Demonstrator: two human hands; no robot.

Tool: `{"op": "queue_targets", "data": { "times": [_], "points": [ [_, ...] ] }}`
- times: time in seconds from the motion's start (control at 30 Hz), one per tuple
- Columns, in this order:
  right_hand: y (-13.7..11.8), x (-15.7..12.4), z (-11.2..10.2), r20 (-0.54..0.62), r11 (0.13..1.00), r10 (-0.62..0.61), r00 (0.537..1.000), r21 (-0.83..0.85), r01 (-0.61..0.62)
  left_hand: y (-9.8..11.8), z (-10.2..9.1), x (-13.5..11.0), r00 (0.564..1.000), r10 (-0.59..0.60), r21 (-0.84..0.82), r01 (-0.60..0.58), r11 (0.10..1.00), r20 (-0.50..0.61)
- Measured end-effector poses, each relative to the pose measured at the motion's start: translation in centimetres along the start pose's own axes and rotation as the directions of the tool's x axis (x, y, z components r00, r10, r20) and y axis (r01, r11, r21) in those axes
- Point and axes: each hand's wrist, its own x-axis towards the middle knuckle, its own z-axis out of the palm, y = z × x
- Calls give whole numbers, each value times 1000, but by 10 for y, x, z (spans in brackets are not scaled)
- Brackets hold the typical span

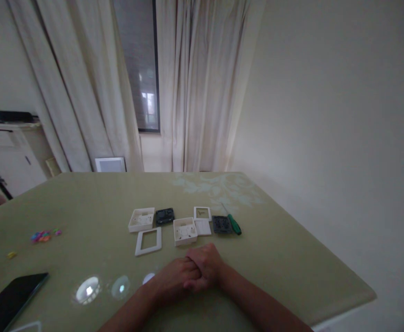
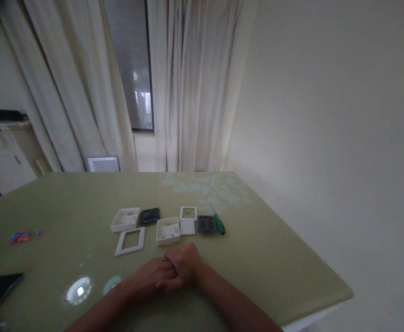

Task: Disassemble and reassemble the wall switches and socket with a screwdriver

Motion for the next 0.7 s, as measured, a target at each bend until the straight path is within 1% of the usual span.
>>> {"op": "queue_targets", "data": {
  "times": [0.23, 0.47, 0.7],
  "points": [
    [-1, 0, -3, 11, 1000, 4, 1000, 6, -4, 3, -3, 0, 999, -39, -44, 38, 998, -9],
    [0, 0, -3, 12, 1000, 10, 1000, 5, -10, 4, -5, 2, 998, -64, -45, 63, 997, -6],
    [-3, 1, -5, 21, 1000, 25, 999, -1, -25, 11, -15, 1, 996, -88, -21, 88, 996, 9]
  ]
}}
